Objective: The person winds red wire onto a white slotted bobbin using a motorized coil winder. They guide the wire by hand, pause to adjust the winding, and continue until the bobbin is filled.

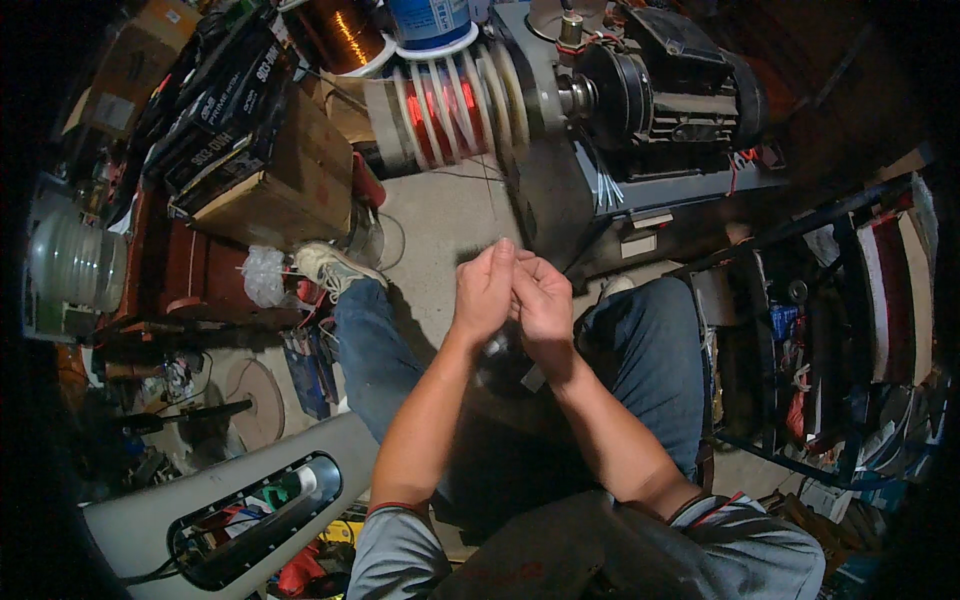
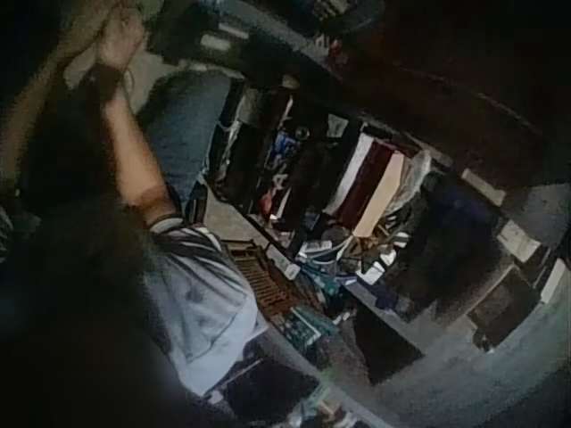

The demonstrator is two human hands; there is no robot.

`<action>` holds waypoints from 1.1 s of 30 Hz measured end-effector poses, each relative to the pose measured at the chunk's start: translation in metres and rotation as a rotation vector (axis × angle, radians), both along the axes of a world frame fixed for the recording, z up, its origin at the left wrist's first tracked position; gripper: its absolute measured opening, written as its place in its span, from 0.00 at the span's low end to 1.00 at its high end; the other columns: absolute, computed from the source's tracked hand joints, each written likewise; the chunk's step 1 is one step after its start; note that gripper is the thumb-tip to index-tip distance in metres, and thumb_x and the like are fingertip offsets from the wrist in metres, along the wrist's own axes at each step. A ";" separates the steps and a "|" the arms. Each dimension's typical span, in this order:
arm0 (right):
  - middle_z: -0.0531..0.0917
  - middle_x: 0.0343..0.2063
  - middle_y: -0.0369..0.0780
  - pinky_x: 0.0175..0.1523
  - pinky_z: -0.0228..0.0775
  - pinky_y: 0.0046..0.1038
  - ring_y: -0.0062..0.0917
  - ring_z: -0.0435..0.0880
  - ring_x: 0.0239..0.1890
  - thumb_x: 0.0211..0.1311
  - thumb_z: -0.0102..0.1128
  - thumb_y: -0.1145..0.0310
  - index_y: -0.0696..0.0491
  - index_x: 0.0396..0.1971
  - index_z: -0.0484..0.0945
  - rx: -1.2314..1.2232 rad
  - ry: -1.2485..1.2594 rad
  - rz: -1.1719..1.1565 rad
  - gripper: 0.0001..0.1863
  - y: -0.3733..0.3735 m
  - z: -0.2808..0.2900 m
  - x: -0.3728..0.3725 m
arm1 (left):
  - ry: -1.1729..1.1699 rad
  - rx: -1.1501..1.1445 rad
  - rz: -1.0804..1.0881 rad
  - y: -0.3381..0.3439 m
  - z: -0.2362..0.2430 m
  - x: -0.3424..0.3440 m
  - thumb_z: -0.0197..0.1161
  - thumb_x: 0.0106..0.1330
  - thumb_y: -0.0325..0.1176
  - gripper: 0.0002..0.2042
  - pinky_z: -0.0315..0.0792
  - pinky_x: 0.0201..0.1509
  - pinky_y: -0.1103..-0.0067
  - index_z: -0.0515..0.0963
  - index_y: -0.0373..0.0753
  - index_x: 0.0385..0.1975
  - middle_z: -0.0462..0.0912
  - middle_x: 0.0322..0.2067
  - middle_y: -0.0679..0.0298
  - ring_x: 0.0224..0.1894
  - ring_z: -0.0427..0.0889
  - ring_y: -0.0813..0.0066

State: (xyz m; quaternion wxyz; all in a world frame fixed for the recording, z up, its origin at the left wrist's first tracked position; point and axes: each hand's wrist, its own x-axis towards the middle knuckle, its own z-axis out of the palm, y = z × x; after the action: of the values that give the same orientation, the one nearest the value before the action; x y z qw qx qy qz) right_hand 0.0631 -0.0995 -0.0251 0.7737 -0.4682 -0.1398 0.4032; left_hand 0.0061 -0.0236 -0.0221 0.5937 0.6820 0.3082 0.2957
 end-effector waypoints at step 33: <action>0.80 0.33 0.33 0.39 0.67 0.15 0.13 0.76 0.33 0.68 0.52 0.67 0.63 0.43 0.76 0.048 0.092 0.032 0.13 -0.002 0.003 -0.001 | 0.014 0.033 0.004 -0.002 0.004 0.000 0.45 0.72 0.42 0.21 0.73 0.33 0.76 0.79 0.29 0.32 0.81 0.22 0.55 0.26 0.79 0.74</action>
State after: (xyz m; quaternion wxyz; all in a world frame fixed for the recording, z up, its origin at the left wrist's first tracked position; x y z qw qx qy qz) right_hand 0.0623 -0.1017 -0.0222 0.7837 -0.4283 -0.1212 0.4332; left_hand 0.0057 -0.0251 -0.0181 0.5797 0.6931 0.3087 0.2973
